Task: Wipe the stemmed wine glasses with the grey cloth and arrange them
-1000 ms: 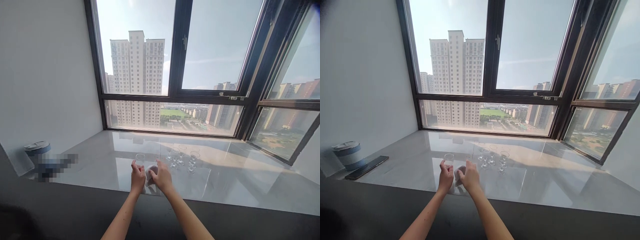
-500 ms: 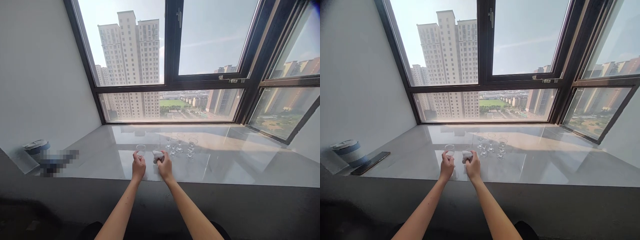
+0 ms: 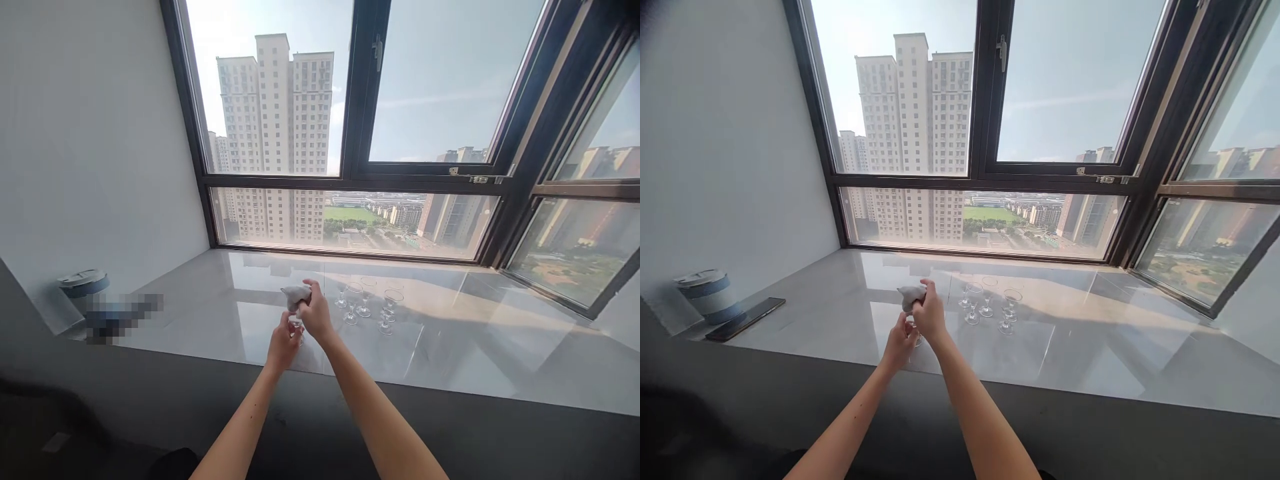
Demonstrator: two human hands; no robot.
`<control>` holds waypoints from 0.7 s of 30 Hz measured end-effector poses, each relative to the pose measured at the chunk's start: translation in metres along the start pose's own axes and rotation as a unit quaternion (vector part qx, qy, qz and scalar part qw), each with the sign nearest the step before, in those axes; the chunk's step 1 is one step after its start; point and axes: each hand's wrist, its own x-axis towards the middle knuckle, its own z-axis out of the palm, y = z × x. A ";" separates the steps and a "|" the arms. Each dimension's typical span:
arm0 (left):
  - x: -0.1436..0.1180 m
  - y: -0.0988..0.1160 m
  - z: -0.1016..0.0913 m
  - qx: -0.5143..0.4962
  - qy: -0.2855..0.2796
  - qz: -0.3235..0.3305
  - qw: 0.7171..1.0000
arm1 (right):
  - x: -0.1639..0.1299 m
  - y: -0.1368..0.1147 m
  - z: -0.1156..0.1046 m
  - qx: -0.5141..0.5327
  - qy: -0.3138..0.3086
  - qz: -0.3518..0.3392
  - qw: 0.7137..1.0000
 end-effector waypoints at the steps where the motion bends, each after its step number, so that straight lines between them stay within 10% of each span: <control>1: 0.000 -0.001 0.000 -0.006 -0.005 0.002 1.000 | -0.001 0.002 0.003 0.006 0.001 0.009 1.000; 10: 0.001 -0.008 0.001 -0.015 0.007 -0.001 1.000 | -0.011 0.046 0.016 0.145 0.076 0.183 0.969; 21: 0.008 -0.014 -0.001 -0.087 0.127 -0.021 0.988 | -0.052 0.062 0.023 -0.002 0.013 0.112 0.994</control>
